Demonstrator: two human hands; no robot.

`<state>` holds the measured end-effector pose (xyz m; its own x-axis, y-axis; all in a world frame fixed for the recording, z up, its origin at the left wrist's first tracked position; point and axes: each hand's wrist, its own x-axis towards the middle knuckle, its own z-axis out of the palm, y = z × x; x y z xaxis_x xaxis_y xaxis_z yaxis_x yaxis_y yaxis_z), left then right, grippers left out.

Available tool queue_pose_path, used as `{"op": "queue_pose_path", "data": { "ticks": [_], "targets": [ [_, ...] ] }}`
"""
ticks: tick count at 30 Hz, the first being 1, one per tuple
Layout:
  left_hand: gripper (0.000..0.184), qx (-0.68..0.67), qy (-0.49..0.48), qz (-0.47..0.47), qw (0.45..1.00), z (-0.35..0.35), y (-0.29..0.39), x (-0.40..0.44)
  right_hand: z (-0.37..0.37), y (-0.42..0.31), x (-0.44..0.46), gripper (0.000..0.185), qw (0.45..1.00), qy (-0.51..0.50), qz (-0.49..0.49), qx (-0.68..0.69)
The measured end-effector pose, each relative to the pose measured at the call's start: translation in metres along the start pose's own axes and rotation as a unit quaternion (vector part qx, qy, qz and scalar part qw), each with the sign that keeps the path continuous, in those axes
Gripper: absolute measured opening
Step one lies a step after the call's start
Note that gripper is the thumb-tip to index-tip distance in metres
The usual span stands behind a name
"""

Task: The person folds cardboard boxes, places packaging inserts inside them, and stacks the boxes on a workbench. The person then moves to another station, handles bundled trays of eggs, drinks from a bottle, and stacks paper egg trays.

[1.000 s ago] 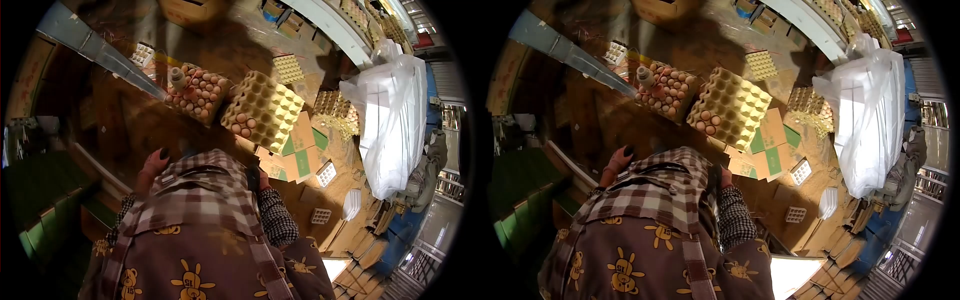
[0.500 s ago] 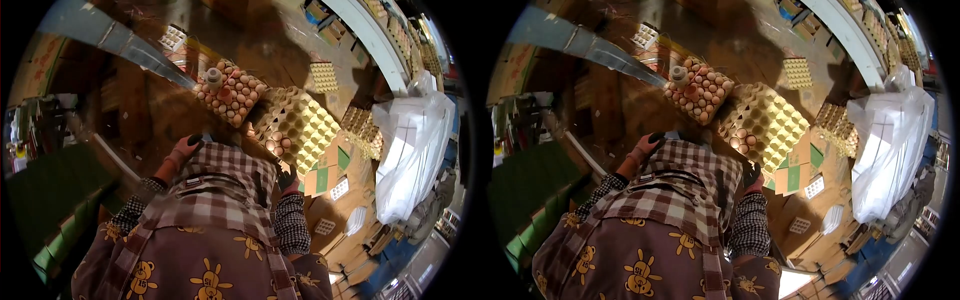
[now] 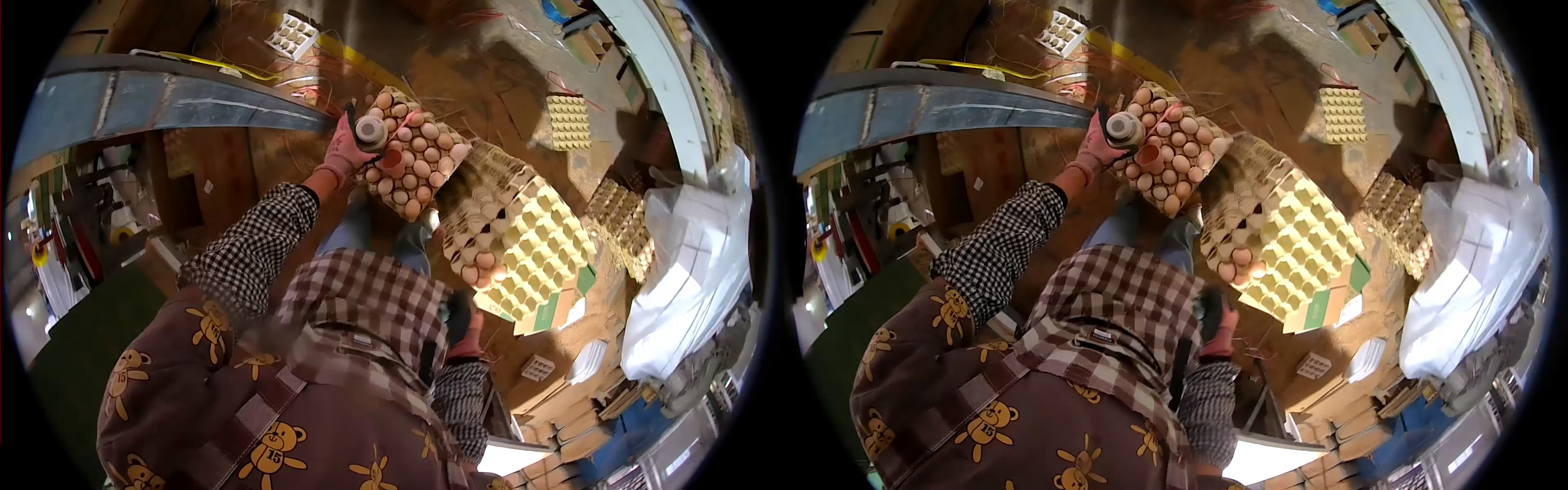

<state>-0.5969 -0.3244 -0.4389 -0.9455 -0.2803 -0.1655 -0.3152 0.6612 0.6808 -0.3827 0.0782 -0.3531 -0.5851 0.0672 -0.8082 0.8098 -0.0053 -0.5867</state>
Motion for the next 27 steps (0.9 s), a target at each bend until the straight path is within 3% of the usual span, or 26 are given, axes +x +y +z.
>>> {"op": "queue_pose_path", "data": {
  "ticks": [1,3,5,7,8,10,13,14,15,16,20,22,23,26,27],
  "targets": [
    [0.122,0.002,0.003,-0.009,1.000,0.013,-0.018,0.002,0.017,0.003,0.008,0.021,1.000,-0.016,-0.001,0.020],
    [0.118,-0.201,0.014,0.029,0.979,0.026,-0.035,0.005,0.060,0.002,0.027,0.037,0.997,-0.049,-0.003,0.066],
    [0.110,-0.174,0.007,0.008,0.985,0.023,-0.035,0.000,0.120,-0.046,0.064,0.052,0.974,-0.051,-0.151,-0.160],
    [0.102,-0.218,-0.030,0.003,0.975,0.022,-0.031,-0.003,0.175,-0.076,0.115,0.083,0.930,-0.025,-0.210,-0.300],
    [0.095,-0.184,-0.018,0.037,0.982,0.025,-0.039,-0.001,0.200,-0.088,0.140,0.090,0.905,-0.013,-0.217,-0.365],
    [0.094,-0.185,-0.025,0.018,0.982,0.021,-0.034,0.001,0.240,-0.111,0.174,0.087,0.792,0.071,-0.285,-0.535],
    [0.090,-0.183,-0.032,-0.001,0.983,0.008,-0.034,-0.001,0.254,-0.116,0.211,0.086,0.783,0.048,-0.270,-0.559],
    [0.089,-0.212,-0.004,0.004,0.977,0.003,-0.035,-0.002,0.251,-0.122,0.208,0.086,0.783,0.047,-0.270,-0.559],
    [0.089,-0.243,0.029,0.006,0.970,-0.008,-0.024,-0.005,0.242,-0.131,0.198,0.084,0.903,-0.016,-0.281,-0.325],
    [0.091,-0.224,0.047,-0.003,0.974,-0.023,-0.012,-0.011,0.230,-0.140,0.188,0.083,0.957,-0.078,-0.272,-0.071],
    [0.092,-0.281,0.034,-0.053,0.958,-0.058,0.005,-0.045,0.158,-0.112,0.168,0.083,0.953,-0.088,-0.218,-0.189],
    [0.091,-0.239,0.008,-0.028,0.971,-0.066,-0.001,-0.048,0.145,-0.118,0.151,0.084,0.920,0.017,-0.287,-0.267],
    [0.091,-0.235,0.004,-0.028,0.971,-0.078,0.003,-0.054,0.150,-0.116,0.135,0.084,0.922,0.017,-0.283,-0.263],
    [0.095,-0.310,-0.033,-0.085,0.947,-0.086,0.038,-0.073,0.147,-0.155,0.060,0.082,0.950,-0.098,-0.277,-0.109],
    [0.095,-0.307,-0.035,-0.081,0.948,-0.092,0.040,-0.075,0.141,-0.167,0.036,0.079,0.944,-0.138,-0.273,-0.126]
  ]
}}
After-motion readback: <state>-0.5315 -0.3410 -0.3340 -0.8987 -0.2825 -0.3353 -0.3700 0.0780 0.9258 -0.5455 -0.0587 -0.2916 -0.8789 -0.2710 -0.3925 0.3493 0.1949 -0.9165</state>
